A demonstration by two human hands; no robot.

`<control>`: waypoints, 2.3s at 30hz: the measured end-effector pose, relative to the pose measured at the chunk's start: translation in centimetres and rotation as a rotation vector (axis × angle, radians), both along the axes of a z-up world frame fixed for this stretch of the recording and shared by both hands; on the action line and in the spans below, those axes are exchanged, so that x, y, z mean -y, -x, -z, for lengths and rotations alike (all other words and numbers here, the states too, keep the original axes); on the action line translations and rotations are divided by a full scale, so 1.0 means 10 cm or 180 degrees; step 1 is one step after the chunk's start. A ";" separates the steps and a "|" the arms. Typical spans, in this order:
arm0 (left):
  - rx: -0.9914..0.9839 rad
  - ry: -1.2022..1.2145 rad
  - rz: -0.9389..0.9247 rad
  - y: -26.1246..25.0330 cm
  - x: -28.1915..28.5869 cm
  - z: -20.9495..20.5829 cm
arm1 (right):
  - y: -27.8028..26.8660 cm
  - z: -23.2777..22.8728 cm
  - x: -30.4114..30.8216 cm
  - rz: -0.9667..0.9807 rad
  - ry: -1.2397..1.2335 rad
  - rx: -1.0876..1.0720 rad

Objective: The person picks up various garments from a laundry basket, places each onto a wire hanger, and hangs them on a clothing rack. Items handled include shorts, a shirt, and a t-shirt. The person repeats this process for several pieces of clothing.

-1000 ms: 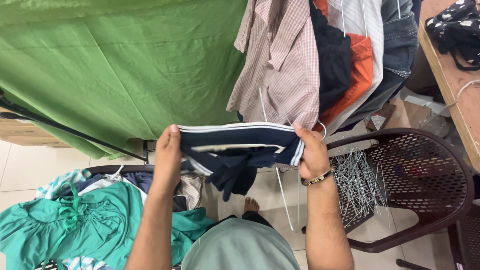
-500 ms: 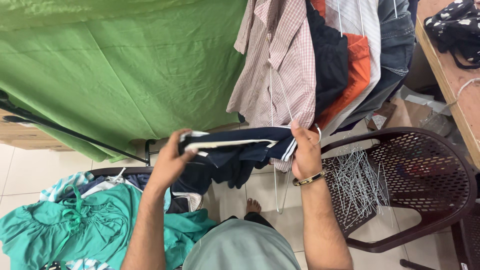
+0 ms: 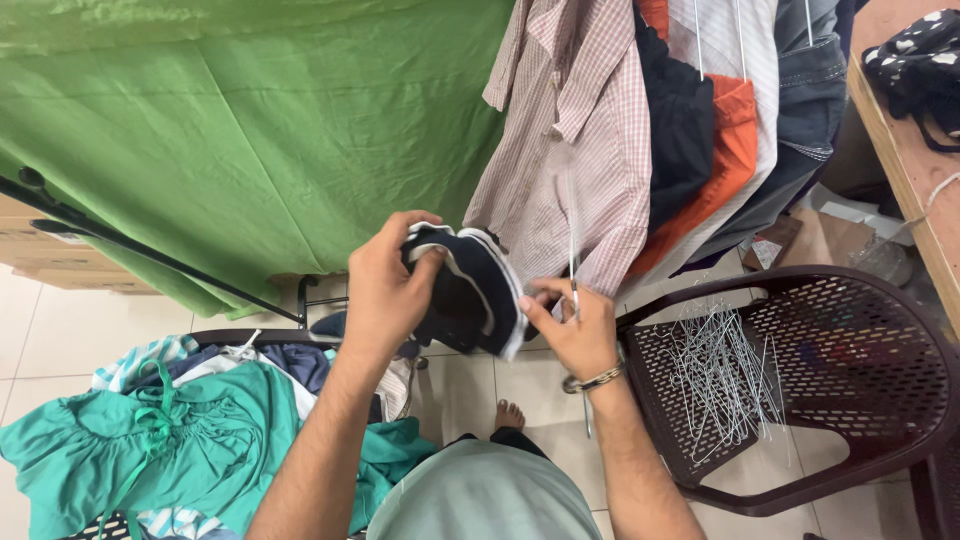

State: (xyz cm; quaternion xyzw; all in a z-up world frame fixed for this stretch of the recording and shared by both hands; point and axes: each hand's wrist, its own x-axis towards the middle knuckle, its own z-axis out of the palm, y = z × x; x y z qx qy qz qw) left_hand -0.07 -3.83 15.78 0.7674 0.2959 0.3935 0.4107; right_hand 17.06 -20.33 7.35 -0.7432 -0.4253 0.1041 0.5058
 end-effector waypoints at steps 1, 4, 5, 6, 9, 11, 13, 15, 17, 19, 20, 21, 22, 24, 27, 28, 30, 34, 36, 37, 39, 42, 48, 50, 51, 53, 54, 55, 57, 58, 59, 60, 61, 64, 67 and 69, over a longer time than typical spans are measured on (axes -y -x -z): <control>0.0017 0.0089 0.0069 0.00 0.04 -0.08 | 0.07 -0.07 -0.04 0.0176 -0.0092 0.0514; -0.0266 0.0363 0.0028 -0.02 0.10 -0.26 | 0.22 -0.23 -0.14 0.0420 -0.0315 0.1047; -0.0148 0.0239 0.0126 -0.01 0.11 -0.30 | 0.27 -0.27 -0.18 0.0321 -0.0378 0.1027; -0.0030 0.0115 0.0226 -0.01 0.12 -0.34 | 0.31 -0.28 -0.22 0.0221 -0.0442 0.1007; 0.0046 -0.0025 0.0618 0.05 0.15 -0.41 | 0.38 -0.22 -0.36 0.0057 -0.0190 0.0995; -0.0026 -0.0225 0.0675 0.09 0.16 -0.43 | 0.33 -0.09 -0.41 0.0012 0.0016 0.1016; -0.0134 -0.0605 0.0479 0.16 0.13 -0.42 | 0.23 0.05 -0.47 -0.0028 0.0115 0.1045; -0.0819 -0.0901 -0.0026 0.27 0.04 -0.38 | 0.07 0.12 -0.45 0.0099 0.0021 0.1014; -0.1642 -0.0998 -0.0411 0.42 -0.07 -0.28 | -0.06 0.10 -0.40 0.0299 0.0169 0.0548; -0.2599 -0.0892 -0.0679 0.57 -0.16 -0.12 | -0.17 0.04 -0.30 0.0558 0.0558 -0.0351; -0.2706 -0.0815 -0.0635 0.62 -0.17 -0.01 | -0.20 0.02 -0.30 0.0448 0.0295 -0.0076; -0.2811 -0.0741 -0.0569 0.67 -0.17 0.11 | -0.22 0.01 -0.28 0.0354 0.0037 0.0197; -0.2915 -0.0665 -0.0504 0.72 -0.16 0.23 | -0.24 0.02 -0.27 0.0256 -0.0220 0.0470; -0.1975 -0.0386 -0.0361 0.81 -0.20 0.44 | -0.26 0.06 -0.27 0.0162 -0.0375 -0.0344; -0.0928 0.0233 -0.0290 0.80 -0.23 0.64 | -0.22 0.11 -0.28 0.0085 -0.0246 -0.0391; -0.0639 0.0486 -0.0291 0.80 -0.21 0.66 | -0.20 0.12 -0.28 0.0066 -0.0130 -0.0211; -0.0608 0.0770 -0.0468 0.72 -0.20 0.63 | -0.14 0.10 -0.30 0.0005 0.0273 -0.0099; -0.0469 0.0735 -0.0670 0.49 -0.22 0.44 | -0.04 -0.01 -0.29 -0.0418 0.0974 0.0429; -0.0661 0.0883 -0.0777 0.40 -0.21 0.34 | -0.01 -0.06 -0.25 -0.0624 0.0941 0.0243; -0.0760 0.0960 -0.0825 0.38 -0.21 0.30 | 0.01 -0.08 -0.22 -0.0723 0.0929 0.0147; -0.0846 0.0913 -0.0727 0.35 -0.21 0.23 | 0.01 -0.14 -0.14 -0.0947 0.0453 0.0011; -0.1010 0.0893 -0.0663 0.32 -0.22 0.14 | 0.03 -0.32 -0.06 -0.1054 0.0027 -0.0151; -0.1155 0.1015 -0.0608 0.35 -0.26 -0.04 | 0.18 -0.72 -0.05 -0.1322 -0.0734 0.0398; -0.1141 0.1043 -0.0574 0.39 -0.28 -0.05 | 0.19 -0.73 -0.06 -0.1355 -0.0720 0.0416; -0.1106 0.1076 -0.0562 0.40 -0.29 -0.05 | 0.18 -0.71 -0.08 -0.1325 -0.0653 0.0295; -0.0952 0.1268 -0.0448 0.42 -0.30 -0.02 | 0.17 -0.65 -0.10 -0.1313 -0.0781 -0.0036; -0.0833 0.1424 -0.0345 0.43 -0.31 0.00 | 0.18 -0.61 -0.08 -0.1330 -0.0977 -0.0248; -0.0713 0.1584 -0.0250 0.44 -0.31 0.02 | 0.19 -0.57 -0.09 -0.1353 -0.1170 -0.0465; -0.0396 0.2009 -0.0008 0.43 -0.32 0.04 | 0.15 -0.53 -0.18 -0.1602 -0.2025 -0.1152; -0.0234 0.2220 0.0119 0.41 -0.32 0.04 | 0.13 -0.52 -0.21 -0.1711 -0.2449 -0.1502; -0.0098 0.2344 0.0246 0.41 -0.31 0.02 | 0.11 -0.52 -0.21 -0.1861 -0.2686 -0.1823; 0.0038 0.2466 0.0374 0.41 -0.30 0.00 | 0.10 -0.53 -0.19 -0.2009 -0.2921 -0.2147; 0.0176 0.2585 0.0497 0.41 -0.29 -0.04 | 0.09 -0.53 -0.19 -0.2161 -0.3154 -0.2479; 0.0239 0.2951 0.0677 0.40 -0.25 -0.15 | 0.14 -0.43 -0.27 -0.2472 -0.3497 -0.2814; 0.0395 0.3271 0.0861 0.40 -0.24 -0.21 | 0.21 -0.17 -0.46 -0.2521 -0.3033 -0.2332; 0.0595 0.3061 0.0773 0.40 -0.27 -0.21 | 0.30 0.01 -0.38 -0.2207 -0.2509 -0.2132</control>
